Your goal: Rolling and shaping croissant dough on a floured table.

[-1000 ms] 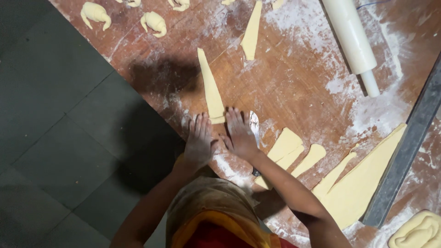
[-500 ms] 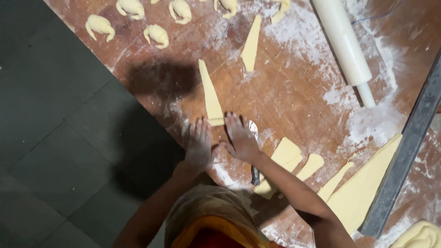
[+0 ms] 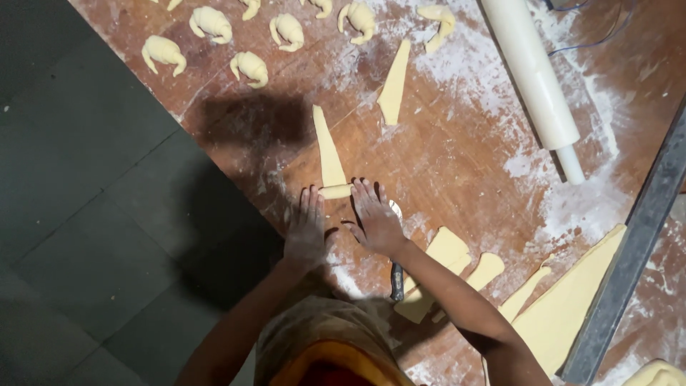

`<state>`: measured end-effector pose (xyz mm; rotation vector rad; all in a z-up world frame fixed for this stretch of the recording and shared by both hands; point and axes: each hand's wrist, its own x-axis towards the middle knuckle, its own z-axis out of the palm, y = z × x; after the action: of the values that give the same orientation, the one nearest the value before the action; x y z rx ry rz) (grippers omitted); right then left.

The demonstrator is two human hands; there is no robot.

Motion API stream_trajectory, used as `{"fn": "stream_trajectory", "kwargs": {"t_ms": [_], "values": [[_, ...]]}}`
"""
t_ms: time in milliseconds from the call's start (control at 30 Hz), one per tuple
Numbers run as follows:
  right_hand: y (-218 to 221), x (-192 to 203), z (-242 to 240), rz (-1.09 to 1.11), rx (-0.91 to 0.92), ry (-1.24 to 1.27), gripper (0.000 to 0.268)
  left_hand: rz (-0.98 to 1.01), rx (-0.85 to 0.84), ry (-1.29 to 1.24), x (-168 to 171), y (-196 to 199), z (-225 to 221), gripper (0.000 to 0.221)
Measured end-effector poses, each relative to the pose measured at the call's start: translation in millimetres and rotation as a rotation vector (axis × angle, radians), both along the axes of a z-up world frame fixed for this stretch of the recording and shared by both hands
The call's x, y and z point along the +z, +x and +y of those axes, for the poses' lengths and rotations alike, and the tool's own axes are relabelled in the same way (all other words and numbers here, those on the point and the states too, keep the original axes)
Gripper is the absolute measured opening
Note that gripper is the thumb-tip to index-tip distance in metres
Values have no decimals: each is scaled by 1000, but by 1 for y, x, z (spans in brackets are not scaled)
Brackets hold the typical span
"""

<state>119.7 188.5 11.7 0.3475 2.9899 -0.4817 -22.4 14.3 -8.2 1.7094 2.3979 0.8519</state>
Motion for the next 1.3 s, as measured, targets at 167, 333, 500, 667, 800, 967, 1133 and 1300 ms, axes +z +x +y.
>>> {"fn": "stream_trajectory", "kwargs": {"t_ms": [167,333,500,667,800,967,1133,1300], "values": [[-22,-13,11,-30,-33,55,87,58,4,-153,3,-15,25,94],[-37,0,26,53,-81,14,86,26,103,-58,13,-31,41,98],[-24,-6,14,-14,2,-19,90,42,-11,-129,18,-19,22,96],[-51,-20,33,28,-66,7,91,-3,35,-120,6,-42,49,96],[-65,-6,45,52,-64,13,91,56,59,-168,15,-56,60,90],[-46,-5,33,46,-15,-8,93,9,28,-207,19,-39,46,99],[-67,-21,47,25,0,16,95,-14,41,-165,9,-57,64,102],[-93,-11,70,74,-27,-18,95,33,78,-115,10,-79,83,95]]}}
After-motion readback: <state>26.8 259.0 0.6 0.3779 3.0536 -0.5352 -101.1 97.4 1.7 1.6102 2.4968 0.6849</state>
